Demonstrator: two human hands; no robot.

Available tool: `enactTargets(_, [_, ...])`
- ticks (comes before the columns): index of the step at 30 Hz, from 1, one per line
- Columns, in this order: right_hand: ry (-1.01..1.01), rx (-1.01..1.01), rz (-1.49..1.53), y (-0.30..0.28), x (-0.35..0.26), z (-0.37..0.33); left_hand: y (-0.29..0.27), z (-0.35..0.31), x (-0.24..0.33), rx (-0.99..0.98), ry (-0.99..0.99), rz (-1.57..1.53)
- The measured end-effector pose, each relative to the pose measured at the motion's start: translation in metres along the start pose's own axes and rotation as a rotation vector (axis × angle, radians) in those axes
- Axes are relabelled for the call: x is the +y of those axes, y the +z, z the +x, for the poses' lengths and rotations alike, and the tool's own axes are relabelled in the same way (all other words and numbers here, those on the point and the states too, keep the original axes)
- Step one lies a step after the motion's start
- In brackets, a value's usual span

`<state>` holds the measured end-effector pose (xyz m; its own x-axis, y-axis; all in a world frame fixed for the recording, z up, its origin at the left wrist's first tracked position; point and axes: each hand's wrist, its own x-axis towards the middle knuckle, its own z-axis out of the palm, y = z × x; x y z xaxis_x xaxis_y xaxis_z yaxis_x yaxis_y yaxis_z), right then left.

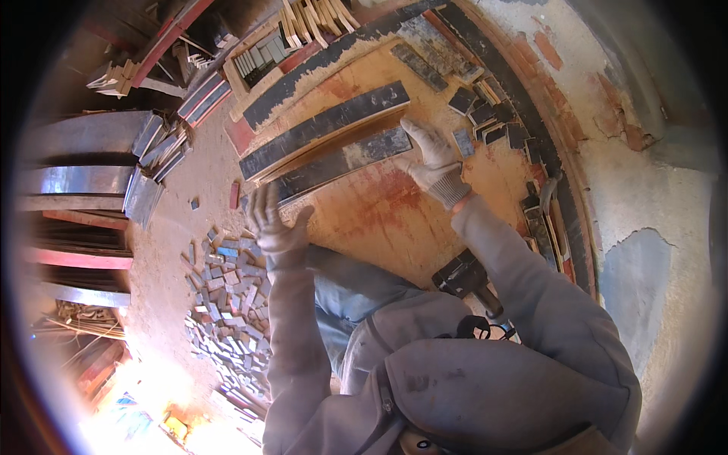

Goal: The person kneels on a debris-strewn floor and installs dark rectangular floorboards one by one using a nail gun. They pick up each board, position it, and drive nails into it, occasionally reloading the nail gun. The work area is a partially stripped room with exposed subfloor and scattered wood pieces.

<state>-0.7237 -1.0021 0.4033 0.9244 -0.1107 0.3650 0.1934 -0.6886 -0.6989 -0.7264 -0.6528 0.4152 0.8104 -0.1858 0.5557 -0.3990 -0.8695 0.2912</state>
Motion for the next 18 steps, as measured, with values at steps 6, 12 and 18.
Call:
enactTargets(6, [-0.038,-0.031,0.107,-0.014,0.027,-0.017,0.031,0.044,0.013,-0.208,0.190,-0.046])
enactTargets(12, [0.225,-0.213,-0.507,-0.065,0.066,-0.099,0.004,0.017,0.035,-0.195,0.279,-0.153])
enactTargets(18, [0.185,-0.346,-0.514,-0.048,0.110,-0.110,0.042,-0.032,0.075,-0.732,0.154,-0.204])
